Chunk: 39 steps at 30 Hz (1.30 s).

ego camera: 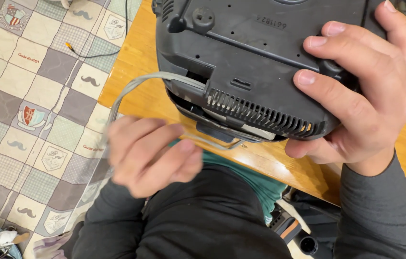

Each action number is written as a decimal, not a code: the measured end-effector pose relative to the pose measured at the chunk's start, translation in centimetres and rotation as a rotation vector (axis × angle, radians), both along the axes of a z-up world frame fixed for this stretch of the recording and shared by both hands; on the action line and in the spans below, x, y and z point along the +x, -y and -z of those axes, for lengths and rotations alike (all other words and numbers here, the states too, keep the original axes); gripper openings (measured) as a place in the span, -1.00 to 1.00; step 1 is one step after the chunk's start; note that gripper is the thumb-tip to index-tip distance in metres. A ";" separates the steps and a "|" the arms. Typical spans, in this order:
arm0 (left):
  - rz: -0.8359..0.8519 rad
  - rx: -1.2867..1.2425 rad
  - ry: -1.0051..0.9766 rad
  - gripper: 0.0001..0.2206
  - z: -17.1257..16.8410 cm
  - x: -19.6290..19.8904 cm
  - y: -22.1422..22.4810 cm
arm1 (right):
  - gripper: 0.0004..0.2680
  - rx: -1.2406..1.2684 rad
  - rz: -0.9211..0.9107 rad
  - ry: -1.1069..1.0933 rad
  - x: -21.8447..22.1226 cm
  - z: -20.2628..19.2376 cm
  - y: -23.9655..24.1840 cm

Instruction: Disassembling the base of a portable fan by removing screws with a manual screwdriver and prying the plastic casing.

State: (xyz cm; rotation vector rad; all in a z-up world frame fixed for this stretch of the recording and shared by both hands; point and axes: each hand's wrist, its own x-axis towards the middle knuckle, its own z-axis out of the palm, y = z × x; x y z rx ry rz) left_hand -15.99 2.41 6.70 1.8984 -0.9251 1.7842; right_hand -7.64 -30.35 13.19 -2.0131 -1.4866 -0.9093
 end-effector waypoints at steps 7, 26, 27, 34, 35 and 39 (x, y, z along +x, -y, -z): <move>0.001 -0.293 -0.682 -0.67 -0.8 -1.6 4.5 | -0.40 -0.012 0.027 -0.021 -0.5 -0.2 0.0; 0.136 -0.188 -0.878 -0.48 -4.0 -1.1 1.6 | -0.37 -0.032 -0.010 0.013 0.2 -0.4 0.4; 0.168 -0.163 -0.894 -0.61 -4.3 -1.1 1.4 | -0.36 -0.038 -0.005 0.004 0.1 -0.4 0.3; 0.201 -0.045 -0.849 -0.71 -5.2 -0.8 1.0 | -0.36 -0.059 0.014 -0.007 -0.3 -1.0 0.1; 0.202 -0.046 -0.851 -0.71 -5.3 -0.8 1.0 | -0.36 -0.060 0.015 -0.009 -0.2 -0.9 0.1; 0.168 0.018 -0.849 -0.76 -5.5 -1.2 0.9 | -0.37 -0.051 0.020 0.004 -0.1 -0.7 0.0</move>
